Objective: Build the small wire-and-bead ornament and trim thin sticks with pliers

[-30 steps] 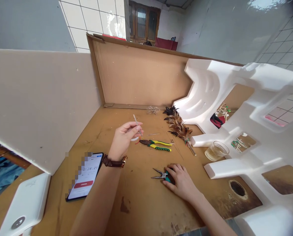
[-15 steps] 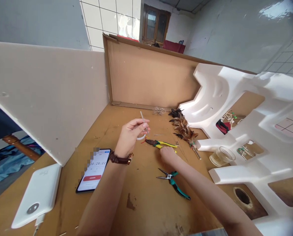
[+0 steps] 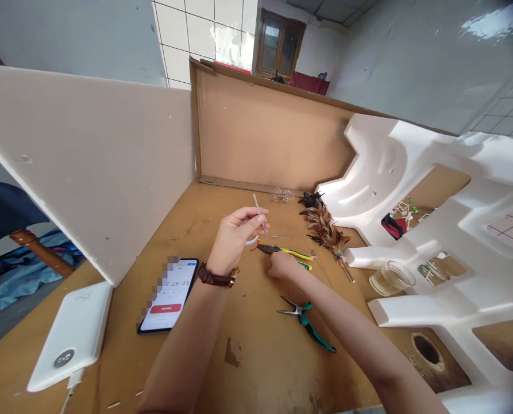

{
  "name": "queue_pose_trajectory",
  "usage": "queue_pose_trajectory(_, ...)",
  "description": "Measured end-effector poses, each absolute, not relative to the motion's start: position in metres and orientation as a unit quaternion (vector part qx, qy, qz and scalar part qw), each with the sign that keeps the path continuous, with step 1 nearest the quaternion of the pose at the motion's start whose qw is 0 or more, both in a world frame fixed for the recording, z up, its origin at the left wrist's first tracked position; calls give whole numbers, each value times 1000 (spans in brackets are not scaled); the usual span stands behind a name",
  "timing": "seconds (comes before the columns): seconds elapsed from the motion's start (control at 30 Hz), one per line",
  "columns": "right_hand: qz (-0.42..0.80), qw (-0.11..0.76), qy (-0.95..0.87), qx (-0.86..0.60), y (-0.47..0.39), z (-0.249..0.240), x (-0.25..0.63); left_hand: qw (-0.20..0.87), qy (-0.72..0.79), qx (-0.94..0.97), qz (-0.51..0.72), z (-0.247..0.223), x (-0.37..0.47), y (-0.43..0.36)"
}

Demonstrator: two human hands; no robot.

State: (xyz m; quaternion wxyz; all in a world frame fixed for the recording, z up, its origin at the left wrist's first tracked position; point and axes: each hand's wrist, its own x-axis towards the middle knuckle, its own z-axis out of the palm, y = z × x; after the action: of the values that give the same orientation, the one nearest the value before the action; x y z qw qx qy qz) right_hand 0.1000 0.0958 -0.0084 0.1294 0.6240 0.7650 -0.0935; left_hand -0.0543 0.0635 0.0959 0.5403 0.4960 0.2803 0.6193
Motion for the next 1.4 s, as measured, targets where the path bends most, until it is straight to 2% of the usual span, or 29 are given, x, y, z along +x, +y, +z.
queue_pose_trajectory(0.2, -115, 81, 761, 634, 95, -12, 91, 540, 286, 496, 617, 96, -53, 63)
queue_pose_trajectory(0.4, -266, -6, 733, 626, 102, -4, 126, 552, 292, 503, 598, 92, -52, 66)
queue_pose_trajectory(0.67, -409, -258, 674, 558, 79, 11, 173, 589, 348, 518, 514, 48, -22, 95)
queue_pose_trajectory(0.83, -508, -435, 548, 502, 69, -2, 178, 643, 352, 517, 441, 10, 12, 103)
queue_pose_trajectory(1.1, -487, -456, 539, 514, 64, -30, 185, 639, 351, 546, 413, -35, 36, 104)
queue_pose_trajectory(1.4, -401, -471, 563, 547, 60, -58, 192, 609, 341, 548, 461, -70, 55, 97)
